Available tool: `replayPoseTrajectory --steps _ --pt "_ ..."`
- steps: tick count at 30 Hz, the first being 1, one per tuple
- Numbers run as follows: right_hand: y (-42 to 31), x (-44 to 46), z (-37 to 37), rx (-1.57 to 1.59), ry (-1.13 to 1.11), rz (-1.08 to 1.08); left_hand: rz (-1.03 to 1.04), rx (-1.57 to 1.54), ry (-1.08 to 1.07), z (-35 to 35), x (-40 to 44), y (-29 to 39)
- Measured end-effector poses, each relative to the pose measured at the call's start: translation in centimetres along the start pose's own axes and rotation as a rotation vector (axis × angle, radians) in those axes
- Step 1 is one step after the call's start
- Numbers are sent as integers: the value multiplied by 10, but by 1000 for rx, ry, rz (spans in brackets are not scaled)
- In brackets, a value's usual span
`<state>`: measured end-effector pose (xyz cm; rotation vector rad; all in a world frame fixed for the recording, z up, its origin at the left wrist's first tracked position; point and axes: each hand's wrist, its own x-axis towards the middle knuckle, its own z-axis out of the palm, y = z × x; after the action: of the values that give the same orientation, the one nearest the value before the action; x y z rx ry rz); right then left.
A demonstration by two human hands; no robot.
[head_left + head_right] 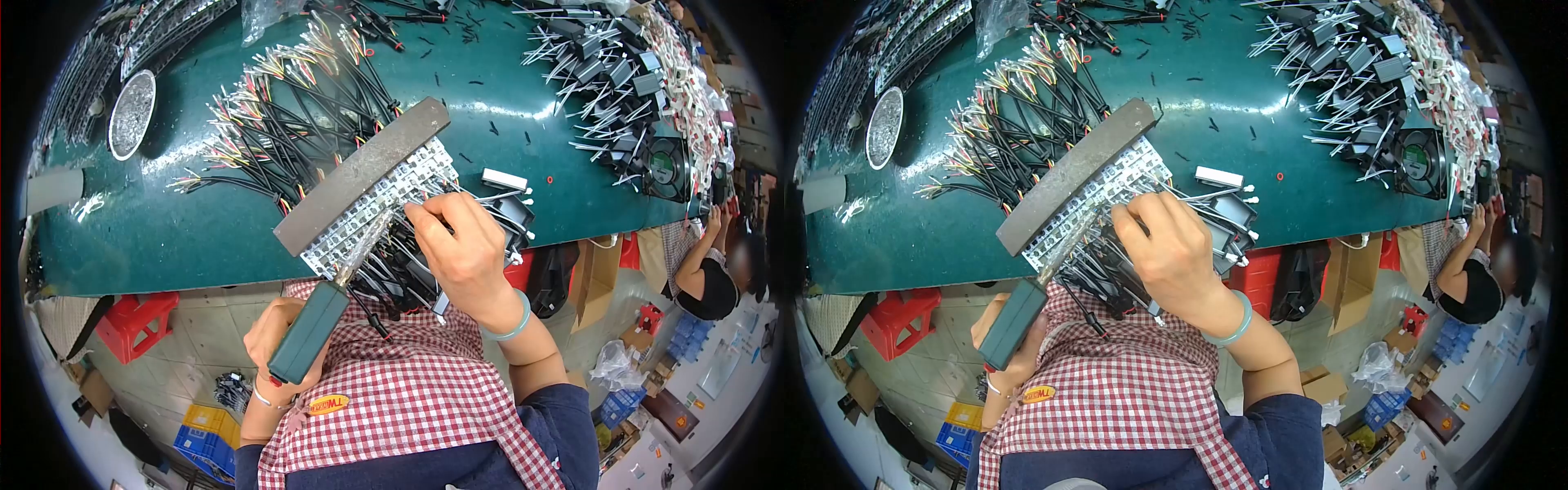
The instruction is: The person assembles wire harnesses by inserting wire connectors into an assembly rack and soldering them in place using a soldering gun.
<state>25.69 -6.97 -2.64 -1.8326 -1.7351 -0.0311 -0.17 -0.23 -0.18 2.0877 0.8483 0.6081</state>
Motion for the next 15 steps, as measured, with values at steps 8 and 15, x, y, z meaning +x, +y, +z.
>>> replayPoseTrajectory --steps 8,15 --pt "0 0 1 0 0 1 14 14 4 1 1 3" --pt "0 0 1 0 5 7 78 65 30 -6 -3 4"
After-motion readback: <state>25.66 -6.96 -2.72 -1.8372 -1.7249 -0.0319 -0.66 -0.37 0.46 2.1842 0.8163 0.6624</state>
